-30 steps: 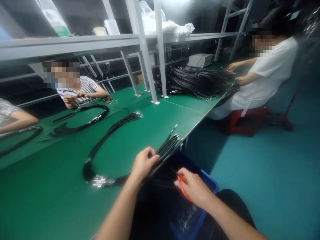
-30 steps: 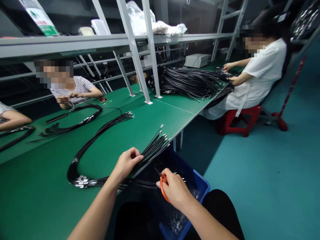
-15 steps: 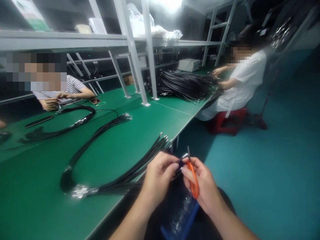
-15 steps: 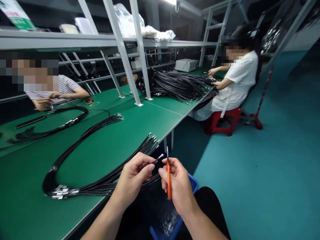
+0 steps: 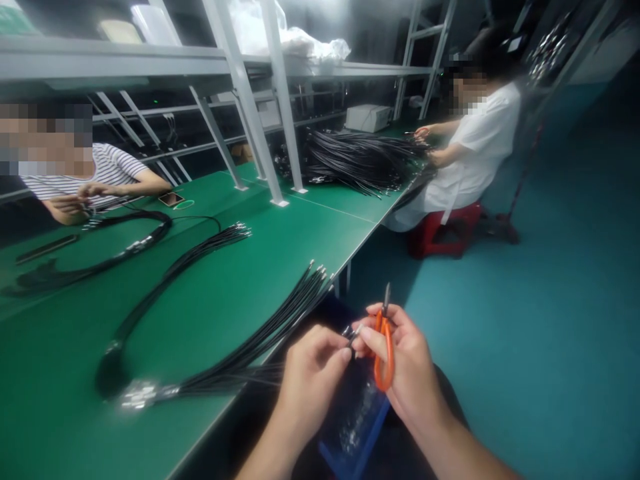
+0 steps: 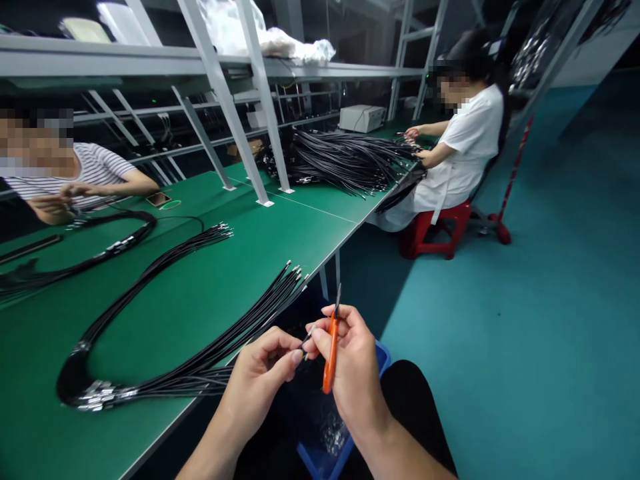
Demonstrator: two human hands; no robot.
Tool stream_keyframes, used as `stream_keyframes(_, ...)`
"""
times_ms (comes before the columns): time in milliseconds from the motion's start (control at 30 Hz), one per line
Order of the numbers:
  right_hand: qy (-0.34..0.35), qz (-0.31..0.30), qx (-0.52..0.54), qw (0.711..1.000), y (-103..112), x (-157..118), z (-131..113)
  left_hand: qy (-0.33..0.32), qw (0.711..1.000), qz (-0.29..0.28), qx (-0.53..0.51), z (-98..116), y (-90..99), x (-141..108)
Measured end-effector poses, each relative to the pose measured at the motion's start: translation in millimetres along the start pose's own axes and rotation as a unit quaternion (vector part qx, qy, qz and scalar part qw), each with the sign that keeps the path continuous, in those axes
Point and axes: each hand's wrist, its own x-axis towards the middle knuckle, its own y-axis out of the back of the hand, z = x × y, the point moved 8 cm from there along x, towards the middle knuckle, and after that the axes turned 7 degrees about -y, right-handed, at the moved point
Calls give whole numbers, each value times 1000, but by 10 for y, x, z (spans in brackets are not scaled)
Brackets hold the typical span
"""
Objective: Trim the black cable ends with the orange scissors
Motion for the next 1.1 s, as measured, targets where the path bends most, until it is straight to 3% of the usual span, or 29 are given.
stream_keyframes(333,-145,-39,94,984,-69,38,235,-44,997,14,60,80,16,-114)
stream_keyframes(500,-141,-10,100,985,-87,-18,310,-6,1000,23,-13,0,19,-146)
stream_keyframes(600,-141,1,94,986,-137,-80,347,-16,999,36,-32,43,37,-121)
stream_keyframes(733,-115,-14,76,990,-236,-135,311,0,997,69,-47,60,104,-76)
stream_keyframes(833,-121,-30,69,990,-269,-147,305,21,984,23,-175,47,55,-47)
stream_keyframes(933,-130,-34,69,988,-262,-148,307,22,972,-7,-233,62,50,-47)
stream_keyframes(1100,-120,-46,59,990,-327,-155,283,27,961,44,-270,60,113,-85)
